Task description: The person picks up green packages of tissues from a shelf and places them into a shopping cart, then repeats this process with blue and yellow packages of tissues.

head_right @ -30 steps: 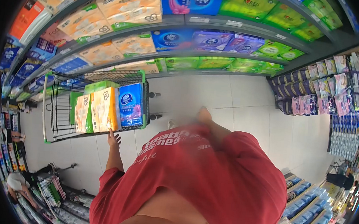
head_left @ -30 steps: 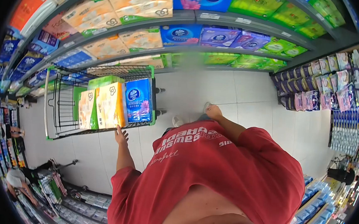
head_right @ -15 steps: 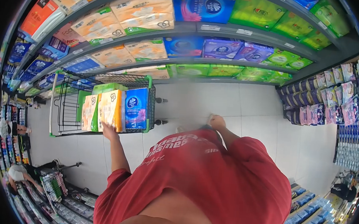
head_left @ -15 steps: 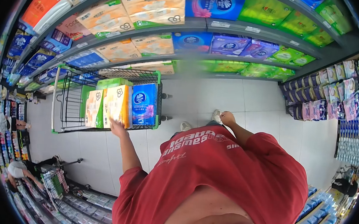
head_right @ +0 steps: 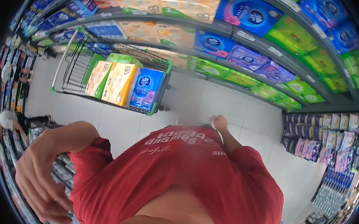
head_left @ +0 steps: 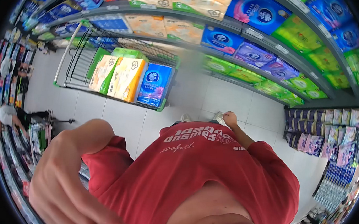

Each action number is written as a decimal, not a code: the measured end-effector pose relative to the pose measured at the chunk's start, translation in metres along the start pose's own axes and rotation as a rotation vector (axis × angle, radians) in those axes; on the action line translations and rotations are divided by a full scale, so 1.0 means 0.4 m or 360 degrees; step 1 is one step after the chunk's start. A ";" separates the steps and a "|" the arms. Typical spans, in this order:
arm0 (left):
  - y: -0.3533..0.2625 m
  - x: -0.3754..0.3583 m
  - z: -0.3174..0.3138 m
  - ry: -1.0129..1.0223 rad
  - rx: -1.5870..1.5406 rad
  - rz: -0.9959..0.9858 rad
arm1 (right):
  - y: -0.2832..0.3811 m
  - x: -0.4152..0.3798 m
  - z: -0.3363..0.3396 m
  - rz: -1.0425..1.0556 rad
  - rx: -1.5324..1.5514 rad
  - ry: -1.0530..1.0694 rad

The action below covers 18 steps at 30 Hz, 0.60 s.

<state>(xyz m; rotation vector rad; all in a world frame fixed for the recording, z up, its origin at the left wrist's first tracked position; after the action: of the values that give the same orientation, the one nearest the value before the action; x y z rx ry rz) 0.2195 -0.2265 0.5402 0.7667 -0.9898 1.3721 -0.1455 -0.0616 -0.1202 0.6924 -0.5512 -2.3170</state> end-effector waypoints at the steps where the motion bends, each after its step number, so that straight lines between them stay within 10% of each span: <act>1: -0.036 -0.001 -0.019 0.0179 -0.0146 -0.0252 | 0.007 0.003 -0.004 0.0022 -0.0014 0.0028; 18: -0.043 0.016 -0.004 -0.0379 0.0291 -0.0108 | 0.019 0.021 -0.018 -0.0122 0.0077 0.0226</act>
<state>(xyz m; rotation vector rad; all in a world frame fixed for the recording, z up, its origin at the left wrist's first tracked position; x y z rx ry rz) 0.2364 -0.2237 0.5472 1.1117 -1.0207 1.3456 -0.1432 -0.0742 -0.1245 0.9079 -0.5251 -2.3091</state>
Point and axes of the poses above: each hand's wrist, its own x-axis towards the middle knuckle, its own z-axis out of the back of the hand, y = z × x, the point moved 8 cm from there along x, towards the middle knuckle, and after that the axes turned 3 degrees about -z, right-handed, at the moved point
